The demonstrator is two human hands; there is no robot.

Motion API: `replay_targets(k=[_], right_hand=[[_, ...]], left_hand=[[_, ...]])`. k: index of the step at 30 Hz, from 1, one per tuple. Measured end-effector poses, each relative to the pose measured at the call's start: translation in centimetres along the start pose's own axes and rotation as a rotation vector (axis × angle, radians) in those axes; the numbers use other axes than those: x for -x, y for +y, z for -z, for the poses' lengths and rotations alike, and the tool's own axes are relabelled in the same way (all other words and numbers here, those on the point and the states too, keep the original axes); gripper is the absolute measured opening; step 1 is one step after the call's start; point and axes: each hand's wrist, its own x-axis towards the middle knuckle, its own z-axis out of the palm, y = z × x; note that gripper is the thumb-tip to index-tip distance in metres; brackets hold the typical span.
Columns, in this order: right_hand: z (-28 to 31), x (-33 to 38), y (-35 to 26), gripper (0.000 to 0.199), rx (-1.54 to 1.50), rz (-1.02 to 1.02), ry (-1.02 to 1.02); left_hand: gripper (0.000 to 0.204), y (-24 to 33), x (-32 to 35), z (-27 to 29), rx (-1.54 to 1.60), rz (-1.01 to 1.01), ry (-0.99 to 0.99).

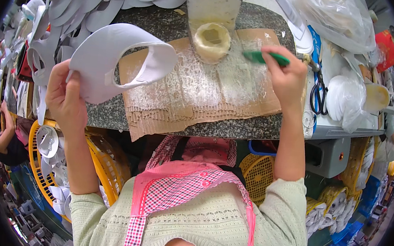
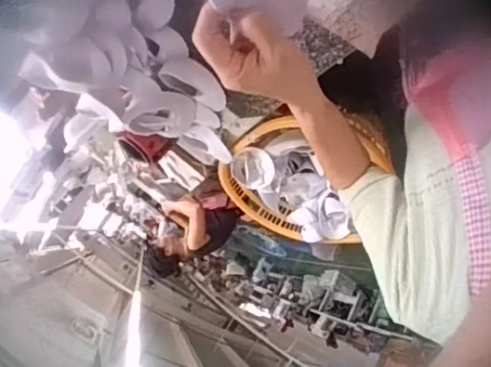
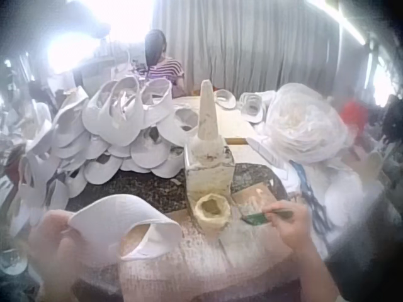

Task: Applying glue to the inner heel area of shoe components using a green brush.

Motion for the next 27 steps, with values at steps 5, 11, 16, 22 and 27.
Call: replay_targets(k=[5,11,16,22,27], right_hand=[[-2.2,3.5,-3.5,0.010,-0.525,0.012,-0.148],[-9.9,2.8,-5.1,0.020,-0.125,0.567,-0.168],[-11.4,4.5,-4.5,0.023,-0.051,0.637,-0.260],[-8.6,4.4,-3.0,0.011,-0.905,-0.188,-0.398],[-4.2,2.7,-0.9,0.014,-1.210,-0.249,-0.206]], left_hand=[[0.017,-2.1,-0.7,-1.5,-0.054,0.147,-0.161],[0.016,-0.9,-2.1,-4.8,-0.201,0.059,-0.250],[0.017,-0.7,-1.7,-4.9,-0.308,-0.101,-0.321],[0.021,-1.6,-0.9,-2.9,-0.251,-0.140,-0.230],[0.016,2.5,-1.4,-4.0,-0.550,-0.841,-0.495]])
